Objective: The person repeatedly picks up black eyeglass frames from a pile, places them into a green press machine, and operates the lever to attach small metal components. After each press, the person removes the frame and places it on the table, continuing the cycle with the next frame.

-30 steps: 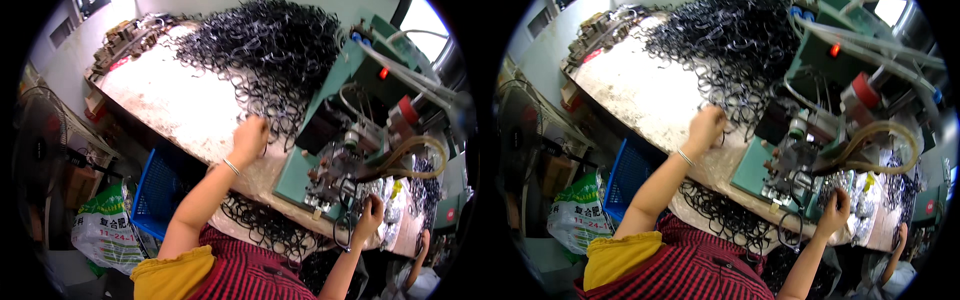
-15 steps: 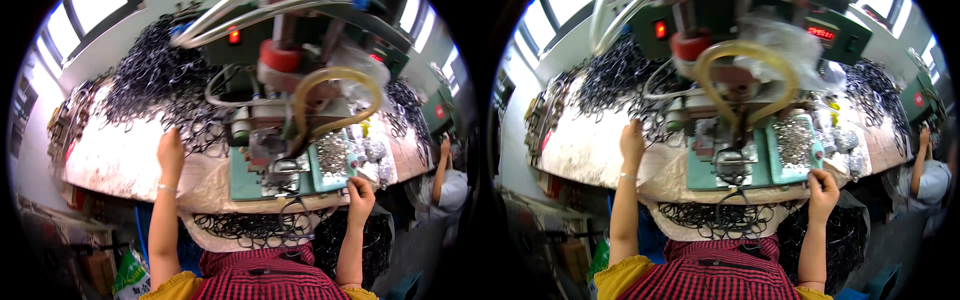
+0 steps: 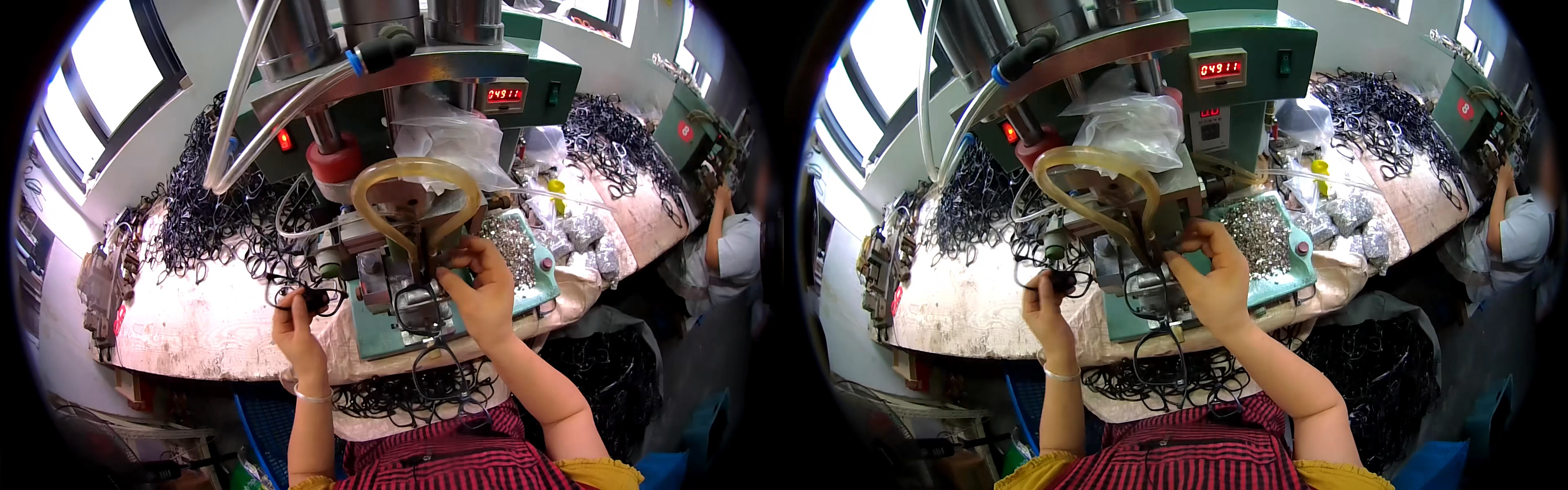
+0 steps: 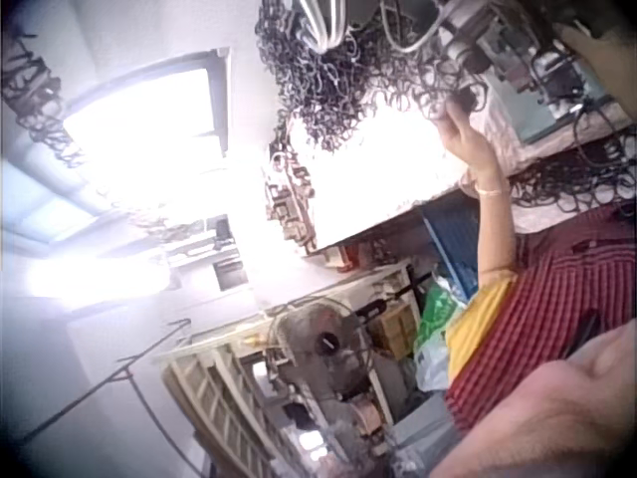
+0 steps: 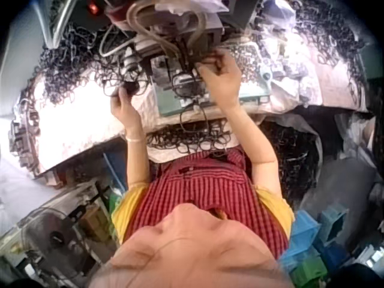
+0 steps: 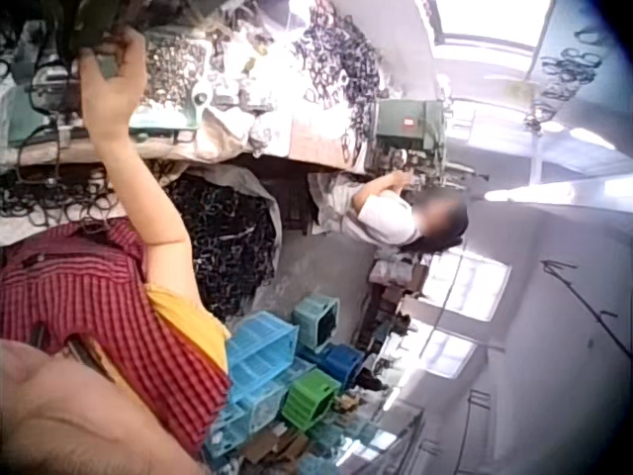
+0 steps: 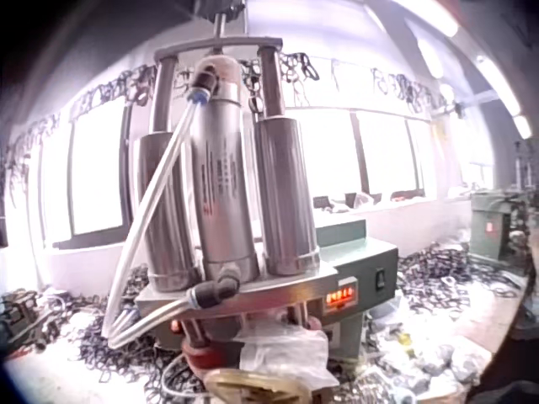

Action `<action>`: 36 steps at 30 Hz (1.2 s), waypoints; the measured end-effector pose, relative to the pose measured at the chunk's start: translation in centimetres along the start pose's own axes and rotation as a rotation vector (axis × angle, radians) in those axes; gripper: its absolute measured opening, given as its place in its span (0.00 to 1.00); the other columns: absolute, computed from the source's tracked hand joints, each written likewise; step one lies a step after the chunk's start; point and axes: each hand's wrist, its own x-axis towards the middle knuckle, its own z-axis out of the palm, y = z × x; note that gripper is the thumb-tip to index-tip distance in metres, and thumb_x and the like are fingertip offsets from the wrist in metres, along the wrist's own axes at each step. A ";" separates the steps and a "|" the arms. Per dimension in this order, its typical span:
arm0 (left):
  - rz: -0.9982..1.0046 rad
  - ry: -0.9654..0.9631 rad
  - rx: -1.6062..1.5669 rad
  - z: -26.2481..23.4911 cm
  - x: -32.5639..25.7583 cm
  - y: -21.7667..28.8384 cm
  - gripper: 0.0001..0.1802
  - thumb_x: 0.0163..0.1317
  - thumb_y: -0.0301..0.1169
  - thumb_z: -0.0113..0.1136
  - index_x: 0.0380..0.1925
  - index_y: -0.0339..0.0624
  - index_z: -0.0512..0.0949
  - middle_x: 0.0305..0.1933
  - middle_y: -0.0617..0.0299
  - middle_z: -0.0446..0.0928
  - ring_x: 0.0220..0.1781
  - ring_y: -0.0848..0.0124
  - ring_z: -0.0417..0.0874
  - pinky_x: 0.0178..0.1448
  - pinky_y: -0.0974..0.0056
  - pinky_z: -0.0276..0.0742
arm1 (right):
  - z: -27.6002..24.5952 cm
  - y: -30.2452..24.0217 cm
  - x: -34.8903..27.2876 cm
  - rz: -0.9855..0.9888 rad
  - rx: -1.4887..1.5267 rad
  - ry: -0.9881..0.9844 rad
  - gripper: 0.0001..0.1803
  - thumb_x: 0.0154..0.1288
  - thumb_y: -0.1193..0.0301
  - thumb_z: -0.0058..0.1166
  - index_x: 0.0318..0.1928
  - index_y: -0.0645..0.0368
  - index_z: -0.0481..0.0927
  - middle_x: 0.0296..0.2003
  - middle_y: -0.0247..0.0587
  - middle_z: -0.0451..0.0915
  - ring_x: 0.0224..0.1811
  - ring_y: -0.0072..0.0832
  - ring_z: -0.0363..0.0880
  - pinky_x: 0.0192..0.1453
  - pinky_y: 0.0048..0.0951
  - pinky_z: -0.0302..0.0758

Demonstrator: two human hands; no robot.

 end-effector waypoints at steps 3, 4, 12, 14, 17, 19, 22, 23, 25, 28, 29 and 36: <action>0.331 -0.226 -0.295 4.2 -0.6 9.0 0.08 0.72 0.25 0.51 0.45 0.32 0.76 0.43 0.53 0.81 0.41 0.67 0.84 0.48 0.62 0.83 | 0.2 -0.5 0.3 0.029 0.085 -0.083 0.24 0.57 0.81 0.63 0.54 0.67 0.72 0.42 0.39 0.79 0.44 0.20 0.79 0.53 0.22 0.73; 0.481 -0.381 -0.319 5.2 -0.6 11.8 0.08 0.71 0.24 0.52 0.45 0.31 0.76 0.43 0.52 0.81 0.41 0.66 0.83 0.48 0.62 0.82 | 0.3 -1.0 0.2 0.036 0.082 -0.085 0.24 0.57 0.80 0.62 0.55 0.67 0.71 0.42 0.39 0.79 0.44 0.20 0.79 0.53 0.22 0.72; 0.498 -0.501 -0.102 8.6 -0.8 13.5 0.06 0.65 0.20 0.53 0.41 0.32 0.78 0.42 0.46 0.83 0.40 0.65 0.82 0.48 0.64 0.78 | -0.4 -4.5 -1.2 0.056 -0.059 -0.182 0.25 0.58 0.78 0.60 0.57 0.63 0.73 0.50 0.47 0.81 0.55 0.30 0.78 0.61 0.31 0.71; 0.633 -0.760 0.223 7.2 -1.3 12.4 0.07 0.58 0.21 0.60 0.37 0.35 0.81 0.46 0.50 0.84 0.37 0.66 0.81 0.48 0.61 0.78 | -2.8 -3.7 0.0 0.061 -0.164 -0.287 0.21 0.57 0.77 0.60 0.53 0.61 0.78 0.50 0.47 0.82 0.57 0.34 0.78 0.62 0.33 0.71; 0.967 -0.904 0.422 7.8 -2.2 10.0 0.15 0.48 0.26 0.64 0.38 0.42 0.84 0.47 0.60 0.84 0.35 0.64 0.77 0.51 0.56 0.78 | -7.7 1.8 2.0 -0.283 -1.018 -0.037 0.14 0.51 0.72 0.65 0.41 0.57 0.84 0.51 0.50 0.79 0.61 0.47 0.73 0.66 0.45 0.68; 1.039 -0.928 0.435 8.4 -2.5 9.2 0.15 0.46 0.27 0.67 0.38 0.45 0.85 0.44 0.61 0.85 0.32 0.64 0.75 0.49 0.54 0.79 | -10.7 4.2 1.8 -0.297 -1.163 0.035 0.11 0.50 0.71 0.67 0.37 0.55 0.85 0.52 0.53 0.78 0.62 0.49 0.72 0.65 0.44 0.68; 1.013 -0.948 0.430 7.8 -2.2 8.9 0.15 0.47 0.29 0.67 0.38 0.44 0.85 0.44 0.61 0.85 0.32 0.63 0.74 0.50 0.53 0.79 | -11.6 5.8 1.8 -0.340 -1.053 0.045 0.09 0.50 0.72 0.66 0.35 0.54 0.85 0.51 0.53 0.78 0.60 0.50 0.73 0.64 0.46 0.69; 1.008 -0.955 0.424 7.9 -2.3 8.7 0.15 0.47 0.29 0.66 0.38 0.45 0.85 0.45 0.61 0.85 0.33 0.63 0.74 0.50 0.54 0.78 | -11.6 6.1 1.6 -0.350 -1.018 0.053 0.08 0.50 0.72 0.66 0.34 0.54 0.85 0.51 0.53 0.78 0.60 0.50 0.73 0.63 0.46 0.69; 1.008 -0.971 0.409 7.8 -2.2 8.6 0.19 0.46 0.30 0.65 0.42 0.45 0.83 0.49 0.62 0.82 0.38 0.61 0.75 0.54 0.52 0.76 | -10.4 5.6 2.2 -0.460 -1.045 -0.033 0.08 0.49 0.74 0.64 0.33 0.56 0.83 0.51 0.51 0.78 0.59 0.49 0.74 0.61 0.46 0.71; 0.969 -0.924 0.434 7.5 -3.1 8.4 0.22 0.46 0.28 0.64 0.46 0.45 0.82 0.52 0.60 0.81 0.41 0.59 0.76 0.61 0.49 0.73 | -9.4 5.0 4.1 -0.562 -1.146 -0.211 0.07 0.52 0.76 0.60 0.34 0.60 0.79 0.49 0.48 0.79 0.59 0.46 0.75 0.56 0.43 0.75; 0.937 -0.878 0.457 7.1 -4.1 8.3 0.21 0.46 0.27 0.64 0.45 0.44 0.82 0.52 0.60 0.81 0.41 0.59 0.76 0.62 0.48 0.73 | -9.4 5.4 4.4 -0.552 -1.109 -0.189 0.07 0.53 0.77 0.59 0.34 0.60 0.79 0.48 0.48 0.80 0.58 0.47 0.75 0.56 0.42 0.75; 0.792 -0.005 0.890 -2.5 -7.0 9.4 0.06 0.59 0.18 0.59 0.36 0.35 0.79 0.46 0.51 0.82 0.47 0.57 0.80 0.61 0.54 0.70 | -13.8 6.9 0.2 0.092 -0.101 0.355 0.04 0.68 0.75 0.57 0.42 0.62 0.81 0.33 0.29 0.81 0.35 0.15 0.76 0.42 0.18 0.73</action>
